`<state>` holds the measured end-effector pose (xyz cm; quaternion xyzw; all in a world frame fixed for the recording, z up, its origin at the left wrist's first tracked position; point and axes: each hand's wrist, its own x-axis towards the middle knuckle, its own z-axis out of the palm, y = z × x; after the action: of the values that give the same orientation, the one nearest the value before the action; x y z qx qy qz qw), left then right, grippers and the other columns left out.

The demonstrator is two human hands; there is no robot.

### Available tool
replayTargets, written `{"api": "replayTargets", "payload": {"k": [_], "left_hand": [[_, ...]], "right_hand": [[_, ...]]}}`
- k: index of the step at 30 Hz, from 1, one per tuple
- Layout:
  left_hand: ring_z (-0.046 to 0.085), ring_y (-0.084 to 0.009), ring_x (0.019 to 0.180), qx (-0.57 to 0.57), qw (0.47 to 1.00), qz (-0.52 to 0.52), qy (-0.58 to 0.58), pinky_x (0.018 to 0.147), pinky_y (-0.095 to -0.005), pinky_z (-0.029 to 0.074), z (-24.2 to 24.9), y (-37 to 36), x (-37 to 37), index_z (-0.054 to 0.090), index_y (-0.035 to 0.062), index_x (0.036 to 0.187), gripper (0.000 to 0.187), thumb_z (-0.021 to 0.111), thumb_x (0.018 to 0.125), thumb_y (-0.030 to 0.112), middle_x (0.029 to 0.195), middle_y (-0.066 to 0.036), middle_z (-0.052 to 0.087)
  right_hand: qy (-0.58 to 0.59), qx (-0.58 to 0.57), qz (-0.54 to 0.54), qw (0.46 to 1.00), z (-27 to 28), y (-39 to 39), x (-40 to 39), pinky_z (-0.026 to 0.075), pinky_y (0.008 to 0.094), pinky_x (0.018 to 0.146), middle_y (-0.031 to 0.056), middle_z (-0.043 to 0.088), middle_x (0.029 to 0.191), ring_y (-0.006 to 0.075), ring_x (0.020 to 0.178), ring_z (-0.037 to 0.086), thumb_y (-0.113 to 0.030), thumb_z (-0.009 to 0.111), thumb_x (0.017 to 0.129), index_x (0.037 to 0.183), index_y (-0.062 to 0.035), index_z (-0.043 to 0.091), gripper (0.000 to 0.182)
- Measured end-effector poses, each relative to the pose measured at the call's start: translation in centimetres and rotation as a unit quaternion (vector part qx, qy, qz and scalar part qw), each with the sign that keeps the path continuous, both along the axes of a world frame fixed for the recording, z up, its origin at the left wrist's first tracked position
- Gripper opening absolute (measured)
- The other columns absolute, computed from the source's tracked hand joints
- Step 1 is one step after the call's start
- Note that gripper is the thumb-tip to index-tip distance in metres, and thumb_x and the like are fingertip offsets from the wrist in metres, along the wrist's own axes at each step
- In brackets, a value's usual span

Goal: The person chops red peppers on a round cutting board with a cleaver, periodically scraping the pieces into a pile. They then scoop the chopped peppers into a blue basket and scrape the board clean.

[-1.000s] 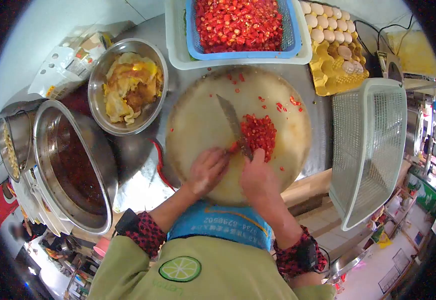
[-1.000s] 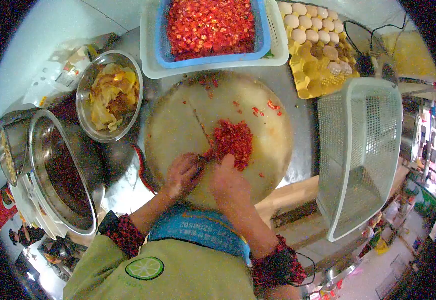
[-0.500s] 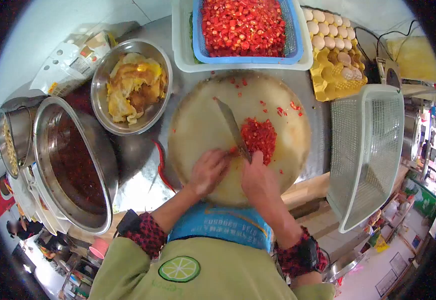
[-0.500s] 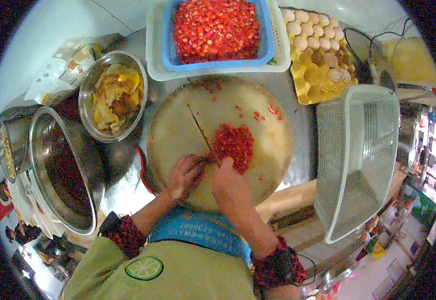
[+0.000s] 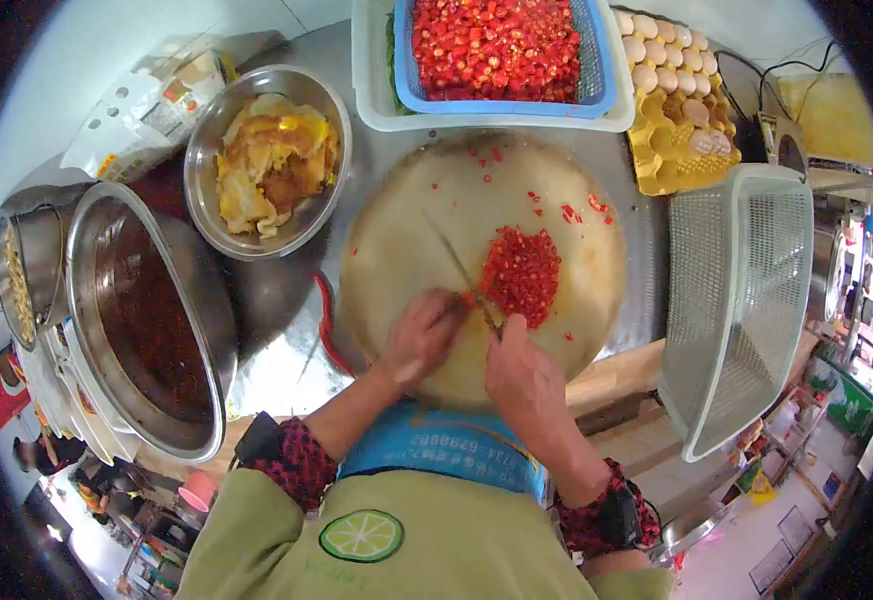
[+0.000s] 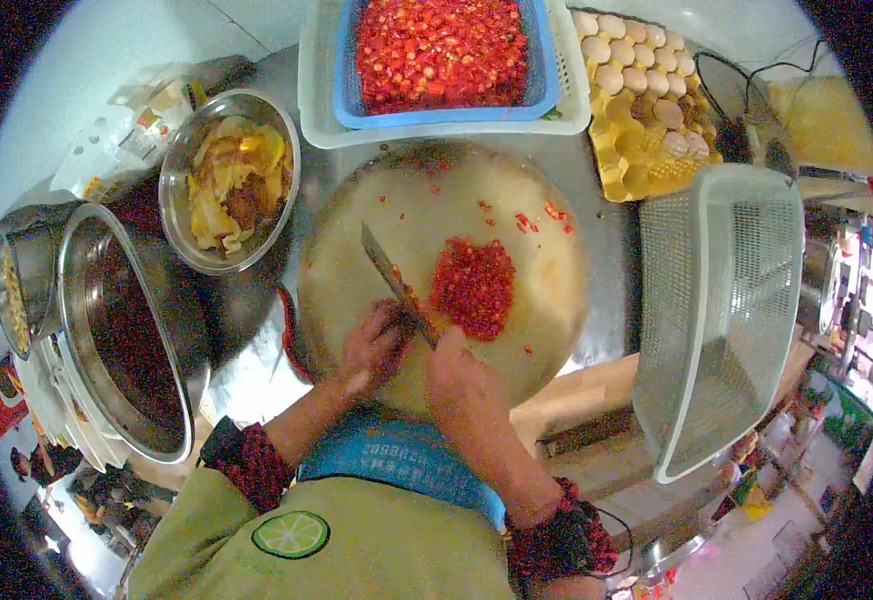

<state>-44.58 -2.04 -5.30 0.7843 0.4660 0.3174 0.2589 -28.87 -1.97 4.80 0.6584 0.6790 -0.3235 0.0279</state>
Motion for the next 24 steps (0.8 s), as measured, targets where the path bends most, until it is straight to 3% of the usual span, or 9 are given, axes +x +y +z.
{"api": "replayTargets", "payload": {"k": [8, 10, 14, 17, 19, 24], "left_hand": [[0.058, -0.0317, 0.097, 0.002, 1.000, -0.015, -0.003, 0.081, -0.0400, 0.050, -0.3, 0.8, -0.1, 0.065, 0.0030, 0.102, 0.036, 0.066, 0.066, 0.005, 0.102, -0.013, 0.059], [0.058, -0.0321, 0.098, 0.012, 0.999, -0.034, -0.010, 0.081, -0.0402, 0.050, -0.3, 0.9, -0.4, 0.064, 0.0029, 0.102, 0.036, 0.067, 0.066, 0.005, 0.104, -0.013, 0.060], [0.058, -0.0323, 0.100, -0.009, 1.000, -0.020, 0.000, 0.083, -0.0402, 0.049, -0.9, 0.1, 0.0, 0.063, 0.0033, 0.104, 0.040, 0.071, 0.065, 0.007, 0.106, -0.013, 0.060], [0.058, -0.0325, 0.100, -0.003, 0.999, 0.009, -0.039, 0.084, -0.0402, 0.049, 0.0, 0.6, -0.2, 0.062, 0.0038, 0.106, 0.043, 0.074, 0.064, 0.008, 0.107, -0.013, 0.060], [0.058, -0.0324, 0.100, -0.003, 0.999, 0.036, -0.019, 0.084, -0.0401, 0.049, 1.4, 0.6, -0.7, 0.062, 0.0047, 0.106, 0.045, 0.076, 0.063, 0.009, 0.107, -0.013, 0.060], [0.058, -0.0315, 0.100, -0.011, 1.000, 0.006, -0.021, 0.084, -0.0395, 0.049, 0.8, 0.4, -1.6, 0.063, 0.0052, 0.106, 0.043, 0.075, 0.064, 0.008, 0.105, -0.012, 0.060]], "right_hand": [[-0.006, -0.051, -0.049, 0.997, 0.2, 1.6, -0.8, 0.046, 0.0527, 0.055, 0.0237, 0.061, 0.067, 0.0427, 0.062, 0.060, -0.019, 0.049, 0.093, 0.097, -0.0037, 0.041, 0.018], [0.035, -0.082, -0.167, 0.982, -0.1, 1.7, -0.3, 0.046, 0.0530, 0.056, 0.0261, 0.060, 0.069, 0.0455, 0.064, 0.059, -0.020, 0.048, 0.094, 0.100, -0.0032, 0.041, 0.020], [0.015, -0.072, -0.154, 0.985, 1.7, 0.8, 0.0, 0.045, 0.0532, 0.057, 0.0274, 0.058, 0.069, 0.0473, 0.065, 0.057, -0.019, 0.050, 0.093, 0.100, -0.0025, 0.042, 0.020], [-0.003, -0.018, -0.114, 0.993, 1.6, 0.0, 0.2, 0.045, 0.0521, 0.055, 0.0261, 0.058, 0.068, 0.0455, 0.063, 0.058, -0.018, 0.053, 0.092, 0.097, -0.0026, 0.043, 0.019], [-0.026, 0.032, -0.064, 0.997, 1.4, -0.5, 0.1, 0.049, 0.0469, 0.045, 0.0179, 0.060, 0.061, 0.0369, 0.055, 0.062, -0.018, 0.054, 0.089, 0.089, -0.0063, 0.042, 0.017], [-0.040, 0.022, -0.026, 0.999, 0.1, -1.6, -0.4, 0.049, 0.0438, 0.043, 0.0147, 0.060, 0.059, 0.0327, 0.053, 0.063, -0.013, 0.054, 0.086, 0.086, -0.0070, 0.042, 0.014]]}}
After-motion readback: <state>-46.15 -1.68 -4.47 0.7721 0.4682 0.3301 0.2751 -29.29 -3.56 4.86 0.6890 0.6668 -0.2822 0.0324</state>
